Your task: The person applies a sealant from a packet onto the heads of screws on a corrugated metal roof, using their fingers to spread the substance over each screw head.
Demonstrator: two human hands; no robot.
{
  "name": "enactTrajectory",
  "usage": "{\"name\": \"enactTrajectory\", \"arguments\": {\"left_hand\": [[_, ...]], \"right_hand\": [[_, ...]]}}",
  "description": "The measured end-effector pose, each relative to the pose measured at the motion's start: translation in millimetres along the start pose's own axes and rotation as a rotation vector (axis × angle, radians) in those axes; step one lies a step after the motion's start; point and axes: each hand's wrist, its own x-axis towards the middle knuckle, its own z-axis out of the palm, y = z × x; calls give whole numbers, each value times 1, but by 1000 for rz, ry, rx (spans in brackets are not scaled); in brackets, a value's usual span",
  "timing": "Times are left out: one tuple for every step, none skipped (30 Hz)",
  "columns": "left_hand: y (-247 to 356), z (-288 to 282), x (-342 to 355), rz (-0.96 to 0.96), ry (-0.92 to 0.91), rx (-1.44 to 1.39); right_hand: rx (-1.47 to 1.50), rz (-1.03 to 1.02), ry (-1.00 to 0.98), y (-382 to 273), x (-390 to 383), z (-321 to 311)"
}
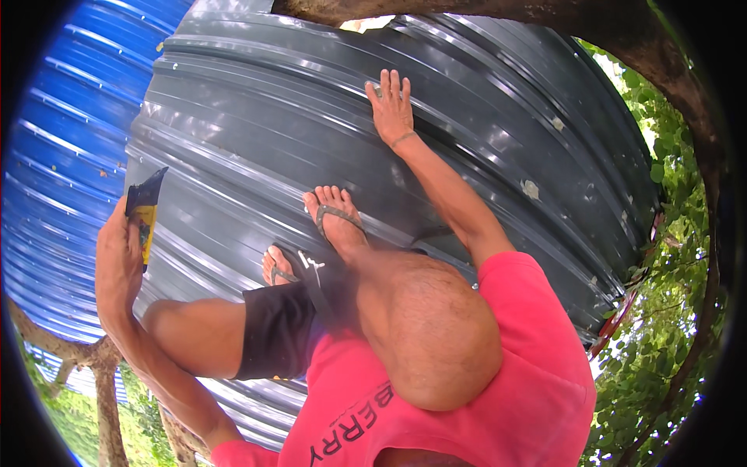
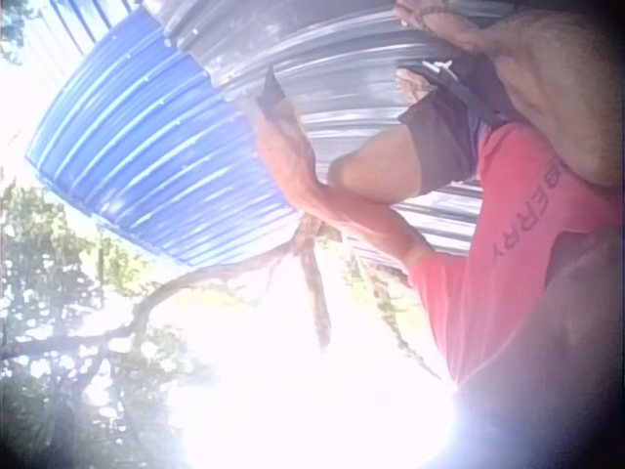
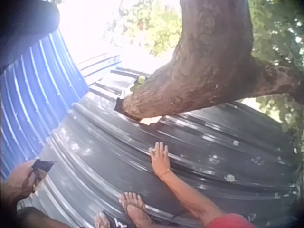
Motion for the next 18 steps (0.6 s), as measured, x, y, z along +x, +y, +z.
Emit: {"name": "enactTrajectory", "arguments": {"left_hand": [[-1, 0, 0, -4, 8, -9], [-1, 1, -1, -10, 14, -18], [-2, 2, -1, -15, 20, -27], [0, 1, -1, -22, 8, -33], [4, 0, 0, -28, -4, -39], [6, -1, 1, -33, -15, -46], [5, 0, 1, -16, -5, -36], [5, 2, 1, -1, 7, -26], [4, 3, 1, 15, 18, -16], [3, 2, 2, 13, 12, -6], [1, 2, 3, 11, 4, 3], [0, 2, 3, 9, -4, 13], [-1, 3, 3, 5, 3, 26], [0, 3, 3, 7, 11, 40], [1, 3, 4, 8, 18, 53], [3, 3, 5, 10, 9, 46], [5, 2, 5, 8, 0, 39], [7, 2, 5, 5, -10, 32]], "right_hand": [[30, 11, -3, 4, 3, 1], [61, 21, -1, 6, 3, 1], [92, 32, 2, 9, 3, 1], [124, 43, 12, 11, 3, 1], [155, 55, 23, 14, 2, 2], [200, 72, 30, 16, 0, 4], [246, 89, 38, 17, -5, 5], [292, 105, 46, 16, -8, 7], [335, 127, 57, 15, -12, 8], [378, 148, 67, 13, -17, 9], [421, 170, 77, 10, -22, 11], [426, 172, 95, 6, -26, 12], [432, 175, 114, 2, -29, 14], [435, 181, 134, 1, -33, 13], [412, 175, 135, -1, -35, 13], [388, 169, 135, -2, -37, 13], [366, 160, 134, -3, -38, 13], [359, 139, 132, -3, -38, 12]]}}
